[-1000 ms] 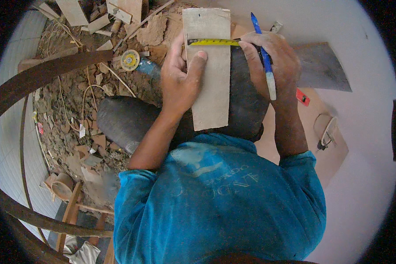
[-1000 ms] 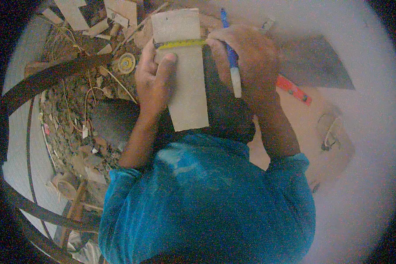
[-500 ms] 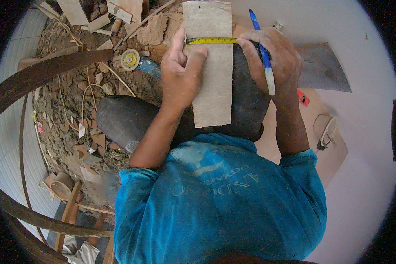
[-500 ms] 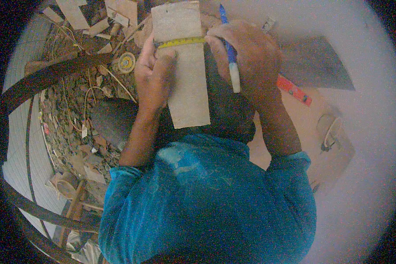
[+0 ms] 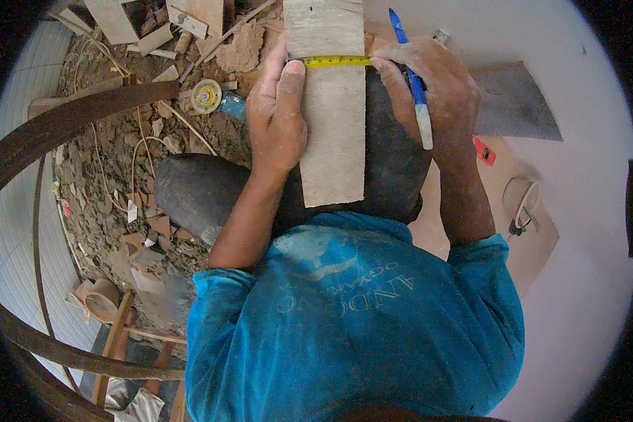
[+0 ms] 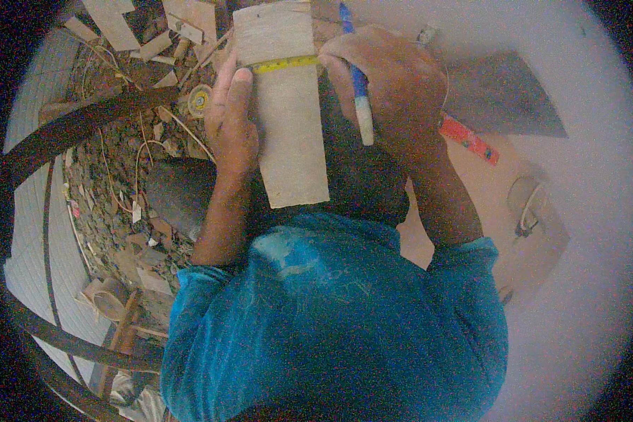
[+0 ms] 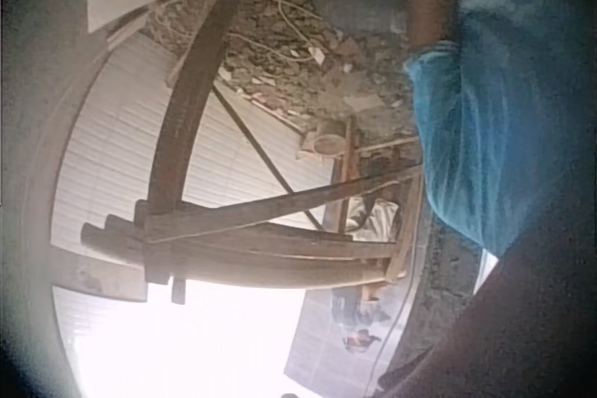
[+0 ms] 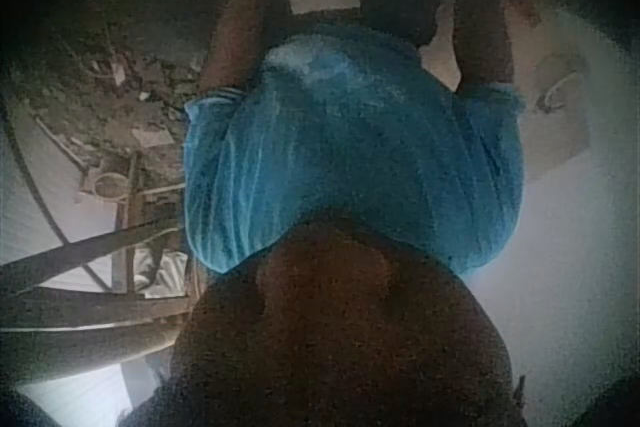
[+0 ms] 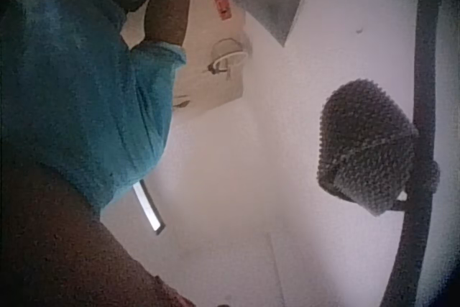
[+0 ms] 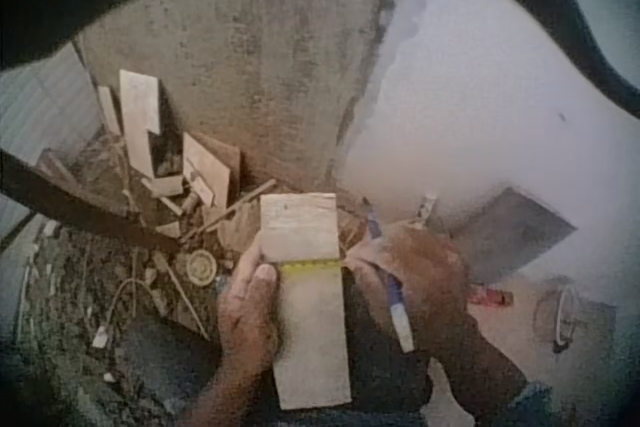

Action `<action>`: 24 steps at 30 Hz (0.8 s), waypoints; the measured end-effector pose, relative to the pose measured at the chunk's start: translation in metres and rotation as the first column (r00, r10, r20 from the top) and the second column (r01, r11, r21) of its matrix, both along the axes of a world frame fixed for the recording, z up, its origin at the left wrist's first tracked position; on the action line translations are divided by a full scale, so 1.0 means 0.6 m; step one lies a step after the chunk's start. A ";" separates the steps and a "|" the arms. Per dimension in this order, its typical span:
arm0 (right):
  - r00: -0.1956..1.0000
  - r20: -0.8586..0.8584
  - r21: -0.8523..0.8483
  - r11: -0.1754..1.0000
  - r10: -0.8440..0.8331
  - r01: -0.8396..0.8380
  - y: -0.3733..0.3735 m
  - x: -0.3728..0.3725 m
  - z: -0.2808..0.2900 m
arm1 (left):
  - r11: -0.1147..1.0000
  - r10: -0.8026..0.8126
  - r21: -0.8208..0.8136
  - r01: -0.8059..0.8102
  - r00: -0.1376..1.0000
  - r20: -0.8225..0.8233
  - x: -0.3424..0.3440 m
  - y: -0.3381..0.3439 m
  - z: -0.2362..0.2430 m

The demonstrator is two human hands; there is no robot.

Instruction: The person measures and marks a rectangular tile with a tape measure, pen, and spirit level. They then use an angle grinder to cut the tile along the marked line.

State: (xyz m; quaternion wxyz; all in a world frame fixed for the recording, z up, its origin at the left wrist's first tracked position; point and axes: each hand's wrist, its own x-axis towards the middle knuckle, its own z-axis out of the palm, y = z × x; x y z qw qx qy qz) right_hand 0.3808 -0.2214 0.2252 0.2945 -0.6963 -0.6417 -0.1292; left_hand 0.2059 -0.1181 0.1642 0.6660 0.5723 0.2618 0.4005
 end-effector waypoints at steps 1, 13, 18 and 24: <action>1.000 0.015 -0.012 1.000 -0.002 0.002 -0.002 0.002 -0.003 | 1.000 0.012 0.012 -0.012 1.000 -0.007 0.000 -0.001 0.001; 0.998 -0.015 -0.029 0.997 -0.068 0.067 -0.006 -0.006 -0.011 | 0.996 0.045 0.072 -0.046 0.999 0.020 0.002 -0.001 -0.002; 0.999 0.038 0.018 1.000 -0.004 0.003 0.002 -0.005 -0.007 | 0.984 0.103 0.155 -0.091 0.992 -0.068 -0.002 0.006 -0.012; 0.997 0.060 -0.011 0.998 -0.056 0.057 -0.003 -0.005 -0.005 | 0.992 0.101 0.074 -0.100 0.995 -0.007 0.001 0.005 -0.021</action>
